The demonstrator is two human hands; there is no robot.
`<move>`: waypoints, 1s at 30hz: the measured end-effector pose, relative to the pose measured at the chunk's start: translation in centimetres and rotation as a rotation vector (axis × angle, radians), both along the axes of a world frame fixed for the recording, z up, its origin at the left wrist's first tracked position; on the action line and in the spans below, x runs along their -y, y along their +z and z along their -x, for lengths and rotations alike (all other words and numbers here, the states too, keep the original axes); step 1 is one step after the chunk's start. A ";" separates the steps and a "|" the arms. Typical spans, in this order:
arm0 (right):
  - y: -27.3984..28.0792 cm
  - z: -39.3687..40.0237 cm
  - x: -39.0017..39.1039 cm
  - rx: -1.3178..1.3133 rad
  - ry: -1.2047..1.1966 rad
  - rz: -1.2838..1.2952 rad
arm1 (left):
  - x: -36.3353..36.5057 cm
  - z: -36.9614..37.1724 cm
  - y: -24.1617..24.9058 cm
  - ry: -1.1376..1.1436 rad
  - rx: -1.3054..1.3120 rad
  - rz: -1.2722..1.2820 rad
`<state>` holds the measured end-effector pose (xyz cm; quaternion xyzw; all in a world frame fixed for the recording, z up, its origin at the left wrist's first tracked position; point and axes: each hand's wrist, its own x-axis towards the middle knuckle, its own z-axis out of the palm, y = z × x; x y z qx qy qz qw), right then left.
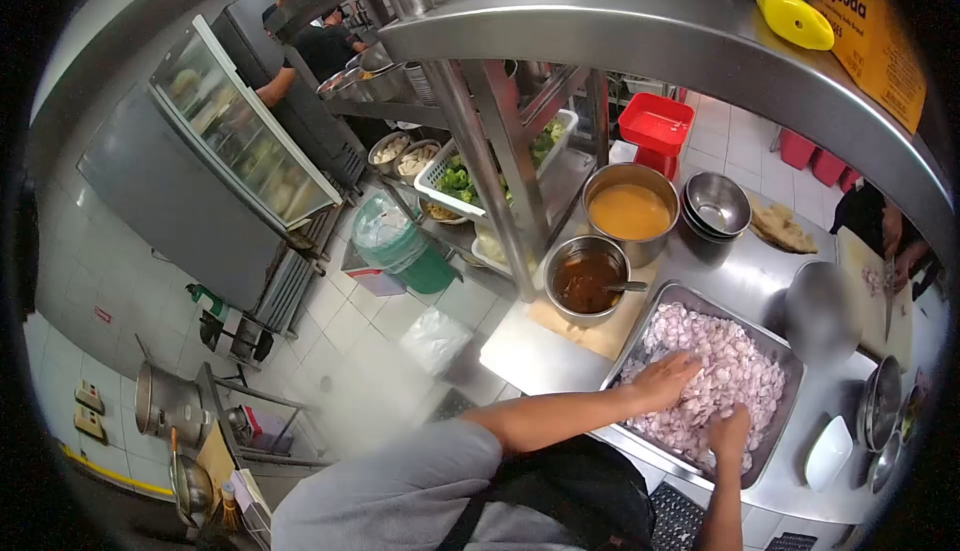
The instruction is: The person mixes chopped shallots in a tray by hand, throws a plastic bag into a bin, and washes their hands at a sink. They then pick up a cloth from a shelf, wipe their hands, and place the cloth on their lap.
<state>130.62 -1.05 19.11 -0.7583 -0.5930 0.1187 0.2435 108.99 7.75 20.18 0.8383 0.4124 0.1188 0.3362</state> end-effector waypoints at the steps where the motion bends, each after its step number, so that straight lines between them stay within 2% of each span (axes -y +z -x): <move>1: 1.2 -0.5 0.2 -0.045 -0.007 -0.050 | 0.1 0.6 2.0 0.052 -0.052 -0.027; 3: 5.9 -0.7 1.8 -0.076 0.114 0.226 | 2.2 3.1 7.6 0.152 -0.160 -0.070; 4: 11.0 1.7 2.5 -0.148 0.174 0.420 | 2.6 4.2 8.4 0.089 -0.157 0.034; 5: 13.6 3.1 2.6 -0.218 0.235 0.610 | 2.7 4.5 8.3 0.066 -0.184 0.058; 7: 8.1 2.9 2.7 0.015 0.223 0.412 | 3.6 4.9 6.7 0.020 -0.241 0.103; 9: 2.1 3.4 2.6 0.171 0.187 0.133 | 3.1 4.3 4.1 0.066 -0.187 -0.006; 11: -0.2 3.9 1.3 0.178 0.148 0.152 | 3.5 3.2 2.9 0.065 -0.141 -0.073; 12: 1.1 5.0 0.3 0.138 0.129 0.208 | 2.9 2.6 1.9 0.073 -0.128 -0.076; 15: -5.8 2.3 -1.6 0.206 0.153 -0.047 | 1.4 0.8 -1.0 0.084 -0.075 -0.093; 16: -5.9 1.8 -1.8 0.171 0.163 -0.057 | 1.1 1.0 0.3 0.112 0.006 -0.016; 17: -5.2 1.3 -2.2 0.137 0.159 -0.055 | 0.4 1.6 -0.5 0.078 0.070 -0.096; 19: -5.9 -1.0 -3.4 0.264 0.229 -0.102 | -1.0 2.0 -3.3 0.058 0.207 -0.266; 20: -6.5 -3.3 -3.7 0.358 0.245 -0.117 | -0.9 2.8 -1.6 0.130 0.184 -0.258; 21: 0.2 -1.9 -3.1 0.167 0.328 0.030 | -0.8 3.6 0.1 0.201 0.161 -0.249; 22: 3.4 -1.1 -2.3 0.116 0.375 0.126 | -0.6 4.3 2.2 0.177 0.024 0.074; 23: 5.5 -0.5 -2.3 0.095 0.401 0.408 | -0.7 4.9 -1.6 0.121 -0.028 -0.282; 24: 8.4 1.0 -1.4 -0.003 0.307 0.454 | 1.9 4.6 3.6 0.098 -0.126 -0.404; 25: 4.0 0.8 -1.2 -0.168 0.386 0.286 | 2.3 4.5 3.8 0.116 -0.135 -0.085; 26: 3.7 2.9 -1.1 0.154 0.251 0.345 | 2.4 3.7 3.5 0.082 -0.346 -0.081; 27: 5.4 5.1 -1.0 0.092 0.104 0.424 | 2.7 2.8 4.4 0.055 -0.354 -0.069; 29: 5.6 6.4 -0.5 0.066 0.038 0.295 | 2.8 1.4 3.3 0.076 -0.145 -0.035; 30: 4.5 6.1 -1.0 0.029 0.032 0.240 | 1.9 1.2 2.0 0.056 -0.135 -0.041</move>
